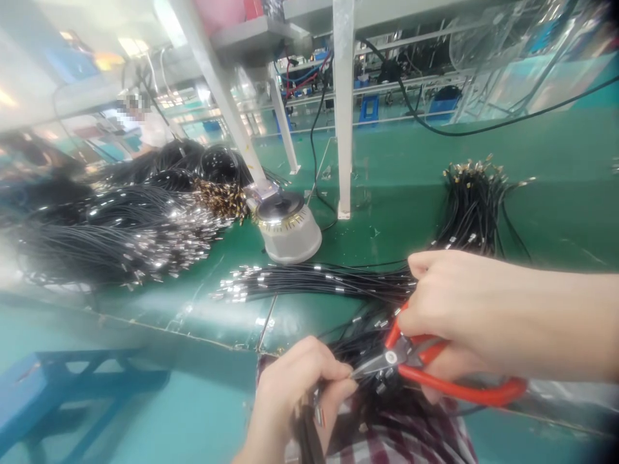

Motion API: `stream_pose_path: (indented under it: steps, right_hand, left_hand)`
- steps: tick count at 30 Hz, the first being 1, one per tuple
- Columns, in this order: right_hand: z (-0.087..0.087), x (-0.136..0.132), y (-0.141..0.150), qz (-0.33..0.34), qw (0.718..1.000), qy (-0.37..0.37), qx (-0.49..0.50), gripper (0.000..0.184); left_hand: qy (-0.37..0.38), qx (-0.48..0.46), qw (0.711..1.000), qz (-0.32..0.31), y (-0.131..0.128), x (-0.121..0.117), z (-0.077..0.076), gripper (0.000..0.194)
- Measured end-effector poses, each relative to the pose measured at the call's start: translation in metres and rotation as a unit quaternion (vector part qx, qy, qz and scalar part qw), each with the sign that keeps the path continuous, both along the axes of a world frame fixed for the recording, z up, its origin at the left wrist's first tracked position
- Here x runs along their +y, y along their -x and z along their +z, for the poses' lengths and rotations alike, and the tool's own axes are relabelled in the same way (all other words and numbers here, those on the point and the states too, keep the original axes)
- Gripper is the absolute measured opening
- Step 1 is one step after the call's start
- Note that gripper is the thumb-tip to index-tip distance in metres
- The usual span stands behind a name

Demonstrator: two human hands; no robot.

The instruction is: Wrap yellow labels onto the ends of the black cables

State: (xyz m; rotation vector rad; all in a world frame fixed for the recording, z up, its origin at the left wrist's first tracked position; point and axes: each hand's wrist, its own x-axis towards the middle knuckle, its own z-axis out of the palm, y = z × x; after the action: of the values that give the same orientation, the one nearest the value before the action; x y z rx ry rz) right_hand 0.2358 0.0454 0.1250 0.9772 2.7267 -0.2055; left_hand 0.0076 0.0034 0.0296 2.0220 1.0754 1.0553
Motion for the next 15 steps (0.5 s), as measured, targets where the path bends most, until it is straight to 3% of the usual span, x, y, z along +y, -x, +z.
stream_pose_path:
  steps: [4, 6, 9, 12, 14, 15]
  right_hand:
    - [-0.009, 0.003, 0.001, -0.002, 1.0, 0.004, 0.014, 0.042]
    - [-0.014, 0.006, 0.0, -0.032, 0.996, 0.052, 0.065, 0.041]
    - [-0.018, 0.013, -0.004, -0.137, 0.966, 0.154, 0.155, 0.037]
    - [-0.021, 0.02, -0.006, -0.259, 0.918, 0.231, 0.191, 0.037]
    - [-0.026, 0.025, -0.008, -0.305, 0.918, 0.193, 0.162, 0.041]
    - [-0.03, 0.028, -0.009, -0.312, 0.932, 0.128, 0.133, 0.042]
  left_hand:
    - [0.01, -0.041, 0.999, 0.024, -0.003, -0.005, -0.004, 0.014]
    - [0.028, -0.061, 0.997, 0.031, -0.001, -0.005, -0.004, 0.014]
    - [0.082, -0.075, 0.993, 0.039, 0.007, -0.003, -0.001, 0.013]
    - [0.19, -0.069, 0.977, 0.062, 0.015, 0.003, 0.003, 0.012]
    - [0.264, -0.104, 0.952, 0.116, 0.019, 0.008, 0.005, 0.011]
    - [0.294, -0.135, 0.935, 0.143, 0.02, 0.01, 0.005, 0.009]
